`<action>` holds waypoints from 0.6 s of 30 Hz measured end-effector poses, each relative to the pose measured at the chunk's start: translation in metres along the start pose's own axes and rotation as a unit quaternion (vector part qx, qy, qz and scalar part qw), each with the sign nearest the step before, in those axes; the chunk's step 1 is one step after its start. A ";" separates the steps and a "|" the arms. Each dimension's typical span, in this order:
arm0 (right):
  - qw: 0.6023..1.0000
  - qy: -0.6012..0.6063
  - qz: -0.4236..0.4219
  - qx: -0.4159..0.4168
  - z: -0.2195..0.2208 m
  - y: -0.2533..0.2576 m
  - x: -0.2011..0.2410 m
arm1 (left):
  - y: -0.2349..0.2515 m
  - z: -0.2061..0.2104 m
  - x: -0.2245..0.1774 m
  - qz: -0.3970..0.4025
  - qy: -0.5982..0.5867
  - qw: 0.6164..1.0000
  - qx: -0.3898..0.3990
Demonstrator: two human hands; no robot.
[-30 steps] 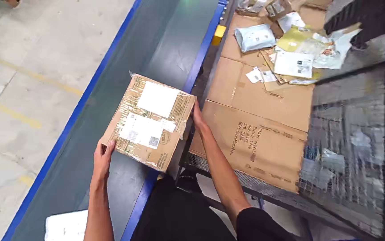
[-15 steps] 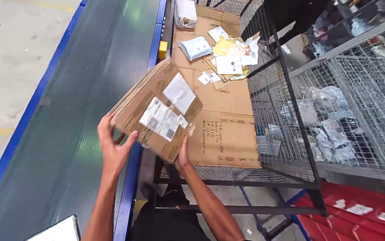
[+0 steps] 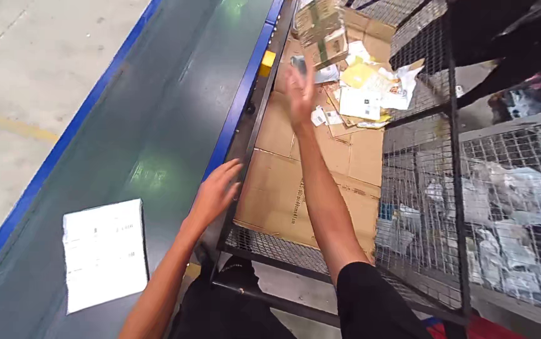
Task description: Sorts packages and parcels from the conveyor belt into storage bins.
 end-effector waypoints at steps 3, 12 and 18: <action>0.987 -0.062 0.087 0.123 0.047 -0.081 -0.006 | -0.113 -0.051 0.046 -0.121 0.112 0.975 -0.150; 0.905 -0.072 0.193 0.371 0.258 -0.221 0.029 | -0.247 -0.148 0.141 -0.503 0.150 0.789 -0.319; 0.898 -0.237 0.213 0.302 0.327 -0.279 0.079 | -0.196 -0.156 0.193 -0.563 0.071 0.783 -0.254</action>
Point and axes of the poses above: each hand's wrist, its own y-axis towards the middle knuckle, its own z-axis out of the palm, x = y × z, the point moved 1 cm from there along y, towards the middle knuckle, and after that the axes turned 9 degrees about -y, right-handed, at the moved point
